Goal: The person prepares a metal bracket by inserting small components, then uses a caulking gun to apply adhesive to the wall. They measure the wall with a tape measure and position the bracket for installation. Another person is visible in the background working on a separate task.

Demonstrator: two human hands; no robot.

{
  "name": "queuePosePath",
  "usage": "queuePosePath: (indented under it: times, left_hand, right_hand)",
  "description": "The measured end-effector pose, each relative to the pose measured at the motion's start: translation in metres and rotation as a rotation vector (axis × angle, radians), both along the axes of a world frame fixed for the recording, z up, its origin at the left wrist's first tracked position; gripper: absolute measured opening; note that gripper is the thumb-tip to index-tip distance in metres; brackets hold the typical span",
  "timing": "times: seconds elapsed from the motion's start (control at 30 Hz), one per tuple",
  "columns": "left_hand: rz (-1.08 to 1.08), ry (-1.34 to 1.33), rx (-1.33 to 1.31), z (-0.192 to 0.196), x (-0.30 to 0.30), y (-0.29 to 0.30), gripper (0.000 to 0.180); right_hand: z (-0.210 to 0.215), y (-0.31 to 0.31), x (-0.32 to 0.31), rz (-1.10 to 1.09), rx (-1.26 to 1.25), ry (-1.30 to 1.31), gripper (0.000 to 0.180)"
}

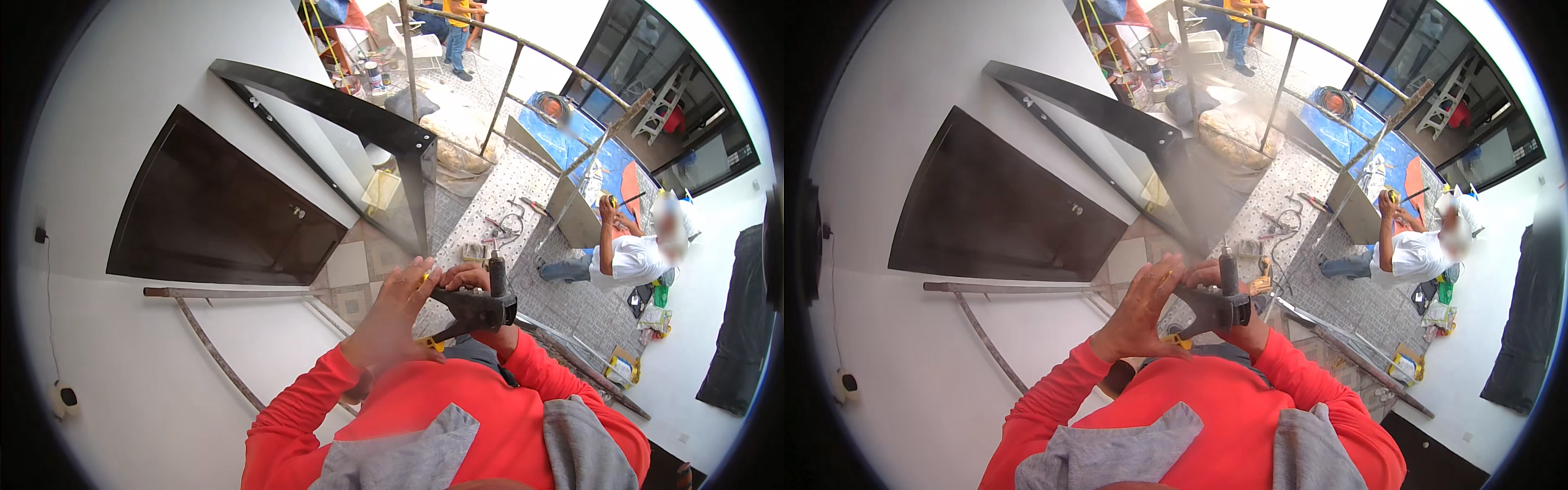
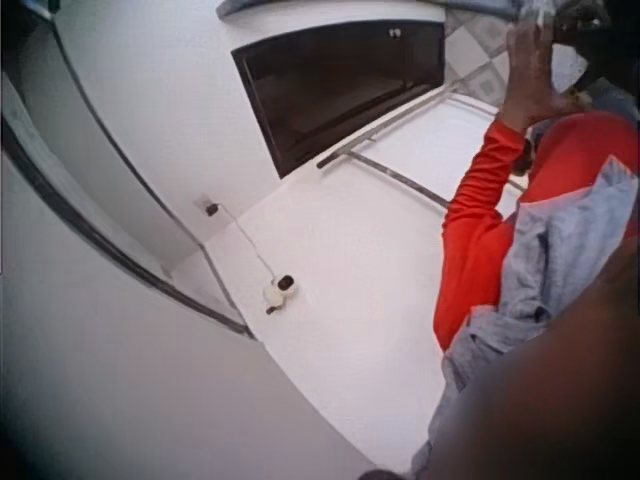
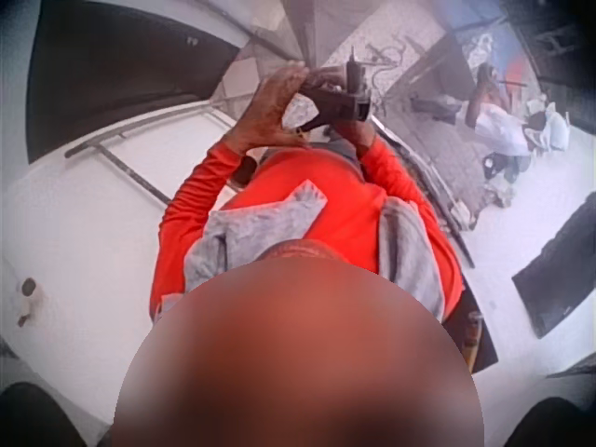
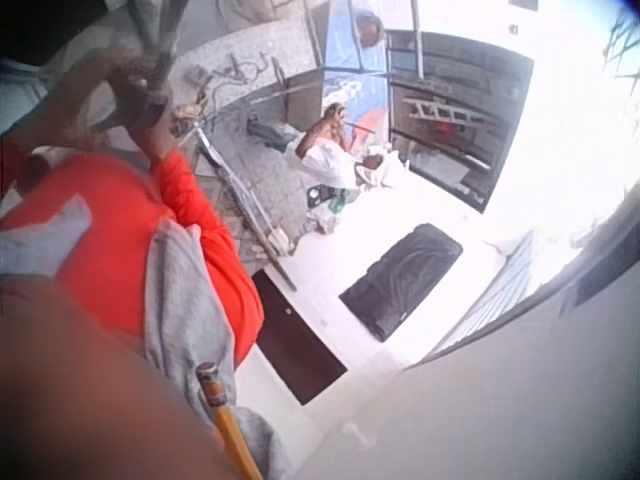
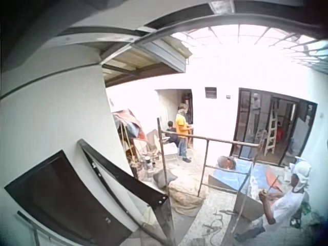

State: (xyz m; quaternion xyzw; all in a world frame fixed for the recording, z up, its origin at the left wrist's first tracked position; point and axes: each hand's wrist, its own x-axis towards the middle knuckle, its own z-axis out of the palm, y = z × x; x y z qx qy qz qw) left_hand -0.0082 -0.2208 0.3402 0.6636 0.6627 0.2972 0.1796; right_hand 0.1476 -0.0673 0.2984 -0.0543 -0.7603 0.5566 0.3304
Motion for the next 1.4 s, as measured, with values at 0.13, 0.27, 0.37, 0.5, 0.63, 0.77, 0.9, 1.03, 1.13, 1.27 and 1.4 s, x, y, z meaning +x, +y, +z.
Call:
queuePosePath:
  times: [0.13,0.27,0.37,0.5,0.63,0.77,0.9,1.03,1.13,1.27,1.4]
  left_hand:
    - [0.163,-0.333,0.030,0.003,0.001,-0.097,0.129]
    - [0.383,-0.332,0.230,0.002,0.005,-0.168,0.119]
    - [0.490,-0.451,0.310,0.005,0.001,-0.209,0.115]
    - [0.670,-0.421,0.459,0.009,0.001,-0.242,0.107]
    - [0.891,-0.462,0.399,0.000,0.018,-0.261,0.119]
    - [1.123,-0.475,0.399,-0.004,0.035,-0.271,0.121]
    - [1.361,-0.139,0.268,0.013,0.038,-0.279,0.118]
    - [1.321,-0.134,0.136,0.045,0.030,-0.301,0.114]
    - [1.352,-0.140,0.068,0.082,0.031,-0.341,0.104]
    - [1.640,0.101,0.013,0.149,0.061,-0.407,0.100]
    - [1.826,0.403,-0.172,0.219,0.091,-0.468,0.098]
  right_hand:
    - [0.042,-0.074,-0.034,0.167,-0.004,-0.127,0.044]
    - [0.070,-0.129,-0.072,0.350,0.089,-0.227,0.037]
    - [0.089,-0.150,-0.099,0.520,0.220,-0.239,0.037]
    - [0.093,-0.192,-0.123,0.815,-0.135,-0.282,0.051]
    - [0.076,-0.225,-0.125,0.996,-0.350,-0.278,0.063]
    - [0.044,-0.258,-0.143,0.956,-0.237,-0.385,0.064]
    - [0.030,-0.280,-0.172,1.053,-0.320,-0.314,0.057]
    - [0.043,-0.284,-0.205,1.267,-0.548,-0.307,0.054]
    - [0.064,-0.296,-0.228,1.378,-0.784,-0.325,0.054]
    - [0.091,-0.341,-0.257,1.453,-1.135,-0.340,0.058]
    - [0.120,-0.408,-0.273,1.597,-1.377,-0.293,0.061]
